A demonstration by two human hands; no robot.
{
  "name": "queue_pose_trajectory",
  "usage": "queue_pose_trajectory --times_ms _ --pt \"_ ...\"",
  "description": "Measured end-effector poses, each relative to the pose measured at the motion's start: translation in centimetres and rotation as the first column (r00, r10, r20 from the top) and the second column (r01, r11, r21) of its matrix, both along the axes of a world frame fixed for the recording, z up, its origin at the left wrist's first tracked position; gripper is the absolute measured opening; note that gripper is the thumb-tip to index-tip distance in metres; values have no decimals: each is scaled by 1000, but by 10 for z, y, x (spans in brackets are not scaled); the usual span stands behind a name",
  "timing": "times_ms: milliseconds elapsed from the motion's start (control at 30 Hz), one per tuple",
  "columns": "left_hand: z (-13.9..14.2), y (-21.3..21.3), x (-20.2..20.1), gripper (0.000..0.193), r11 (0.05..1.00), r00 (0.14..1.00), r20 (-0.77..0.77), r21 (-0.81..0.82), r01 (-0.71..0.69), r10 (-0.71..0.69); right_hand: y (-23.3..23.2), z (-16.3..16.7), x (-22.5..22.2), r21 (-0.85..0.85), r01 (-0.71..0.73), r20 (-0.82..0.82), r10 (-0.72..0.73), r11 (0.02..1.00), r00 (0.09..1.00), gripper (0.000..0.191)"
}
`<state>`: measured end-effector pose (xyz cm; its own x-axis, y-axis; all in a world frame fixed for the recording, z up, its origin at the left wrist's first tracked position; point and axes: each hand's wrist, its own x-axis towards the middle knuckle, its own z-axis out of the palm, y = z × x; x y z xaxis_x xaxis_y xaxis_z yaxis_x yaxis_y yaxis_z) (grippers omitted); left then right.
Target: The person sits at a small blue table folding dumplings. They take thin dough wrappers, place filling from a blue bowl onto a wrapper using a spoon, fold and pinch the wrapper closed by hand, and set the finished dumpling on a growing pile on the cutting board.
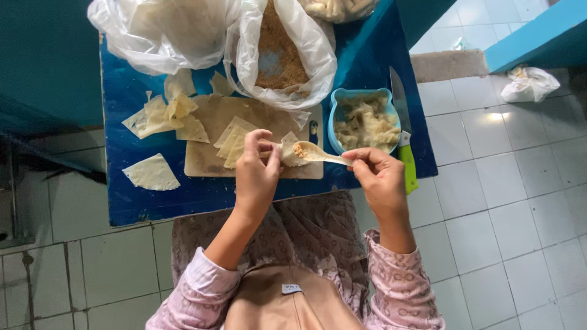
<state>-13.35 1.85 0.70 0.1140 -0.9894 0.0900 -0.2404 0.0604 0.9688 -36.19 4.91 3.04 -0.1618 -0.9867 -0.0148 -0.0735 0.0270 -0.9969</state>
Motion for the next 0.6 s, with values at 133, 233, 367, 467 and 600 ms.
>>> queue_pose_trajectory --times_ms 133,233,367,467,600 --pt "-1 3 3 32 998 991 136 -57 -8 16 0 -2 17 -5 29 -235 -29 1000 972 16" --pt "0 5 3 33 998 996 89 -61 -11 17 6 7 30 -180 -53 -448 -33 982 893 16" --pt "1 6 6 32 991 995 104 -136 3 12 10 23 47 -417 -303 -736 -122 857 666 23" --pt "1 6 9 29 983 992 123 -183 3 20 13 36 53 -400 -554 -886 -152 730 439 30" --pt "0 3 12 29 983 988 146 -184 -13 41 18 47 55 -257 -770 -964 -208 584 164 35"
